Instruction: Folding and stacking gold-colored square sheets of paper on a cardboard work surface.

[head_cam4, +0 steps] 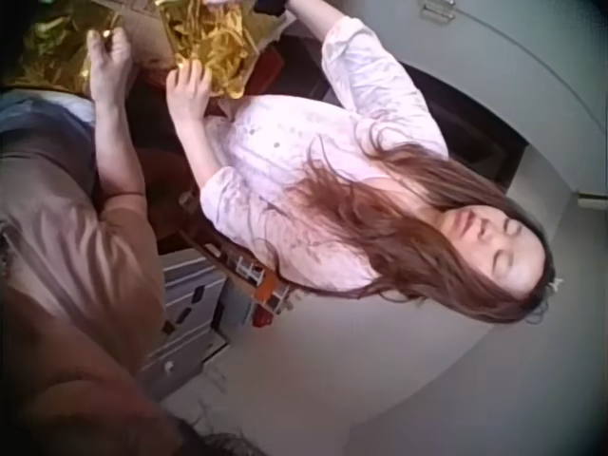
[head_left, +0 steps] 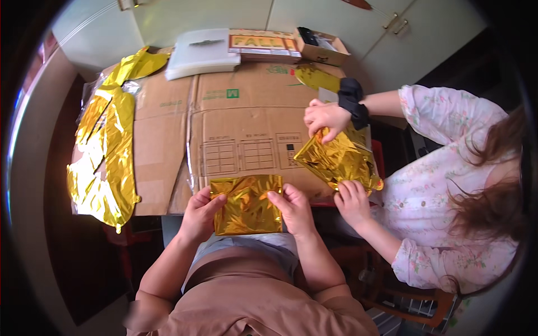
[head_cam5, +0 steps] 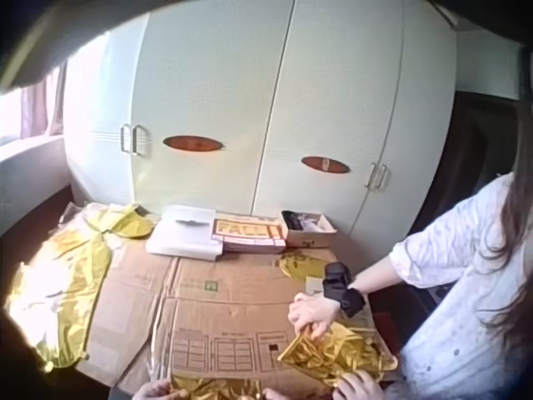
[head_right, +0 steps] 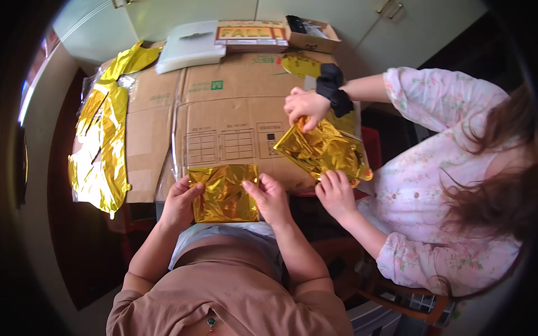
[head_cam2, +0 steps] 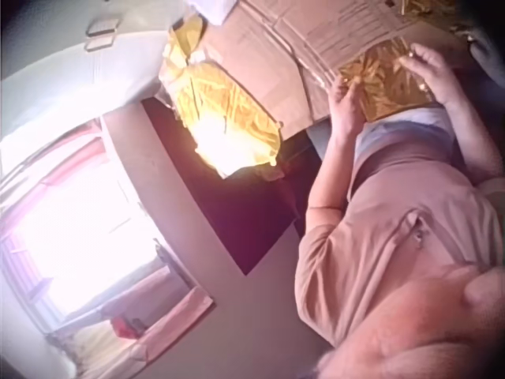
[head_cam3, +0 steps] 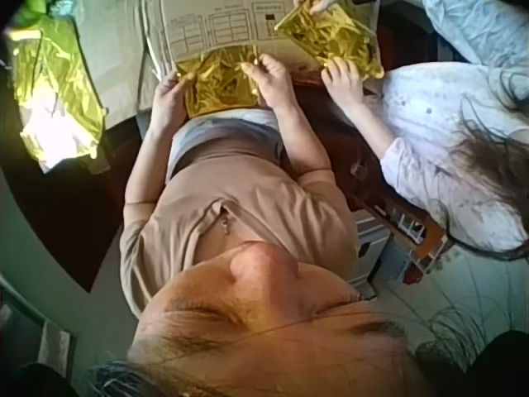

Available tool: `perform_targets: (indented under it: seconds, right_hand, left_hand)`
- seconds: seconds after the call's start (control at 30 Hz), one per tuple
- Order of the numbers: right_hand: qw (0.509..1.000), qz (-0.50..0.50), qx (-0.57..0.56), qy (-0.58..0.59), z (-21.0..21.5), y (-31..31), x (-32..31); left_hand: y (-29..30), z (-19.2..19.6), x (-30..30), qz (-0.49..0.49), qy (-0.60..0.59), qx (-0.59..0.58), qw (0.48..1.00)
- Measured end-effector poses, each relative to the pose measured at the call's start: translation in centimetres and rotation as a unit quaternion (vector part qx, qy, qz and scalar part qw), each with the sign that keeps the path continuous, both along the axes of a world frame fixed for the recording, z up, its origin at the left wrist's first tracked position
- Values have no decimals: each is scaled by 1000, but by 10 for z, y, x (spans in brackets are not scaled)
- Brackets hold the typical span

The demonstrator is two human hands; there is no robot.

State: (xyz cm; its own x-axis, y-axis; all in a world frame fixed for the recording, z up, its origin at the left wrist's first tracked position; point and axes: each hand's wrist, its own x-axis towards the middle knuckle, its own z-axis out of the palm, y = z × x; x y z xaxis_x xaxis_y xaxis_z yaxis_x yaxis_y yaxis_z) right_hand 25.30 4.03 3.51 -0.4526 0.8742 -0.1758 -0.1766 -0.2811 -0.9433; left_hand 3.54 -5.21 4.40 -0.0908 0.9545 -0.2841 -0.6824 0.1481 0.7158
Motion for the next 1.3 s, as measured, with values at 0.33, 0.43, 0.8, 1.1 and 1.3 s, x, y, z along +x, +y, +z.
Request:
perform_targets:
  seconds: [0.33, 0.43, 0.8, 1.1, 1.3]
  right_hand:
    - [994, -31, 81, -65, 1, 1, 0]
    - [988, -32, 116, -95, 2, 0, 0]
    - [983, -35, 154, -89, 2, -12, 2]
    - [904, -136, 370, -164, -2, 12, -9]
    - [880, -132, 427, -161, -19, 27, -24]
  left_hand:
    - [2, -8, -3, -4, 147, 13, 989]
    - [5, -1, 8, 38, 156, 4, 987]
    - [15, 13, -35, -6, 215, 11, 976]
    - [54, -6, -81, 23, 212, 30, 976]
    - [58, -18, -88, 58, 229, 19, 972]
